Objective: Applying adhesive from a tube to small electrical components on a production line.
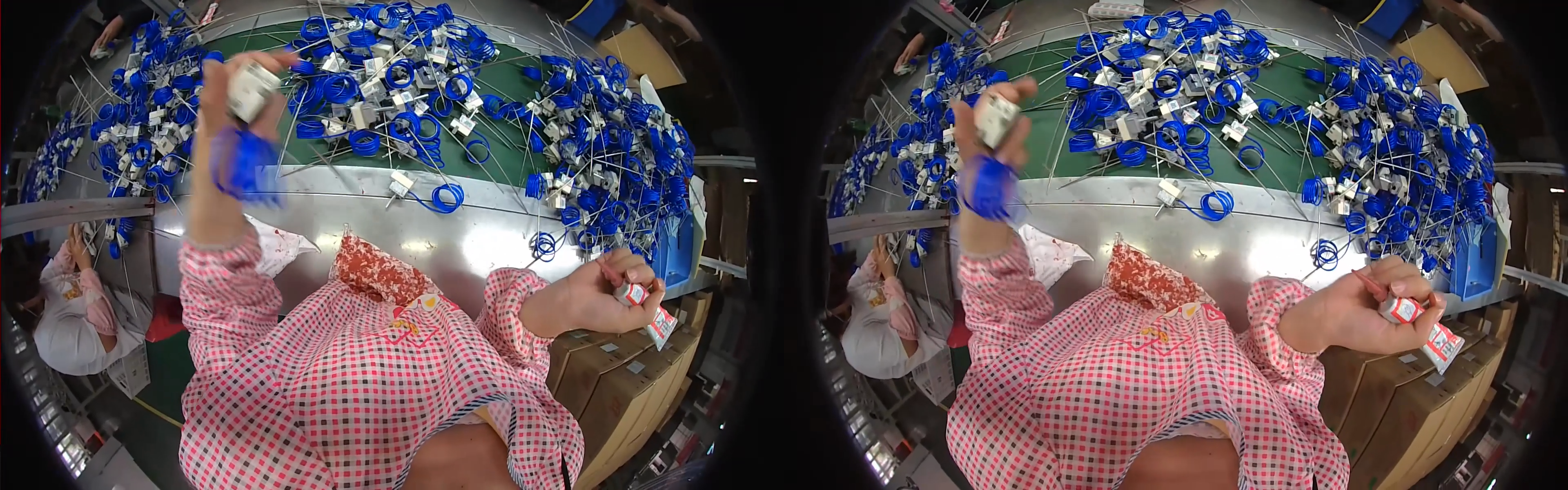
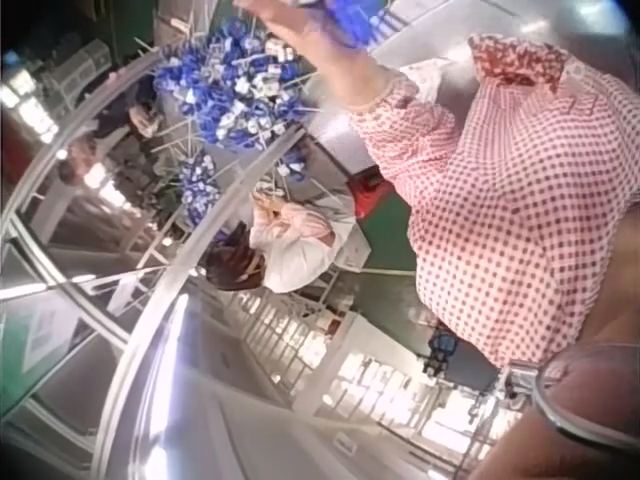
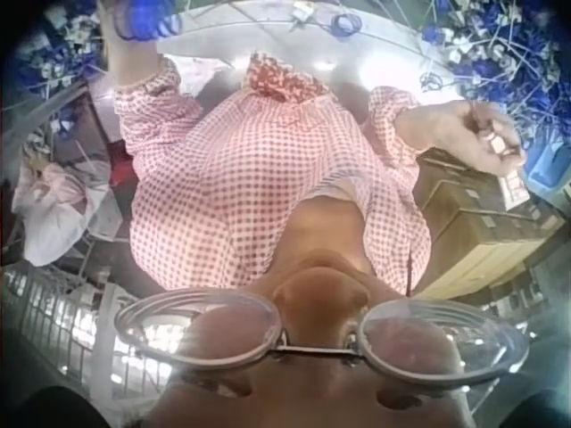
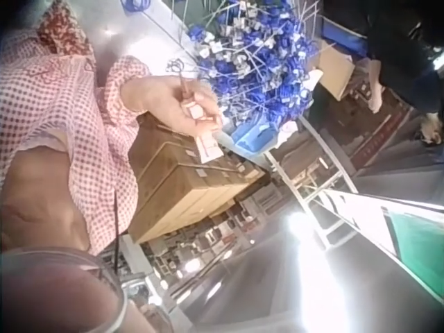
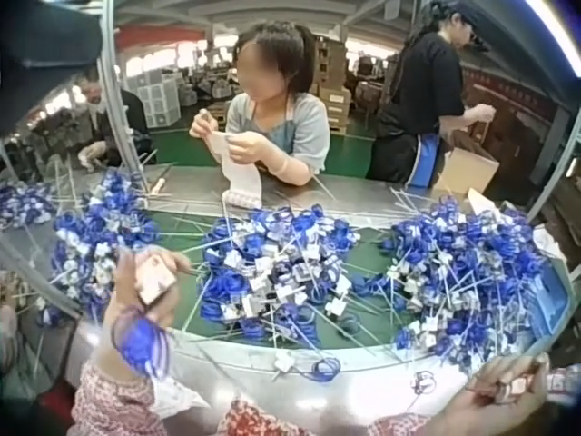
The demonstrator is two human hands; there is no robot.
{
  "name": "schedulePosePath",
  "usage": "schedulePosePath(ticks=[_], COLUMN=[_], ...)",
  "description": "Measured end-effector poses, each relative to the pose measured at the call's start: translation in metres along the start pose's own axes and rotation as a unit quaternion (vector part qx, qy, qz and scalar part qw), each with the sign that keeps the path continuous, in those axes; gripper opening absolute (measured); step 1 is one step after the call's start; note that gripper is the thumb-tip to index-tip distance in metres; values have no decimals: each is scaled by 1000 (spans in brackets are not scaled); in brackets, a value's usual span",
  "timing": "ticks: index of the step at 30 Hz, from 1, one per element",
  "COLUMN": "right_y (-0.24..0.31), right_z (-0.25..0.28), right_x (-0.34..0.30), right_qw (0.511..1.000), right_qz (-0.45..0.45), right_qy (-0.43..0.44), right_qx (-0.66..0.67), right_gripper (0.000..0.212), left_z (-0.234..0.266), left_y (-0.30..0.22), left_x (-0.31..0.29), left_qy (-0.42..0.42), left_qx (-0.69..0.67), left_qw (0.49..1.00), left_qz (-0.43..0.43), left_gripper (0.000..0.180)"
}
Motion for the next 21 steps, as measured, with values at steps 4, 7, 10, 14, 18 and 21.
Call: schedulePosePath(ticks=[4, 7, 10, 14, 18, 21], right_y=[-5, 11, 18, 15, 16, 13], right_z=[-32, -54, -61, -60, -59, -63], right_x=[-20, -39, -44, -49, -43, -43], right_qw=[992, 973, 971, 974, 972, 969], right_qz=[-34, -25, -8, -23, -22, -29], right_qy=[76, 179, 186, 172, 181, 209], right_qx=[97, 146, 147, 147, 150, 130], right_gripper=[19, 18, 19, 19, 18, 20], left_z=[-96, -152, -179, -199, -205, -206], left_y=[32, 38, 27, 34, 34, 35], left_x=[-41, -58, -66, -69, -71, -72], left_qy=[54, 150, 190, 225, 221, 228], left_qx=[-190, -280, -141, -117, -132, -114], left_qw=[971, 930, 952, 943, 937, 941], left_qz=[135, 184, 193, 215, 236, 225], left_gripper=[65, 65, 66, 66, 67, 69])
Point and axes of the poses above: each hand's wrist, its own x-axis towards the middle knuckle, its own z-axis out of the back of the hand, y = z × x, the point moved 6 cm from there along x, towards the middle knuckle
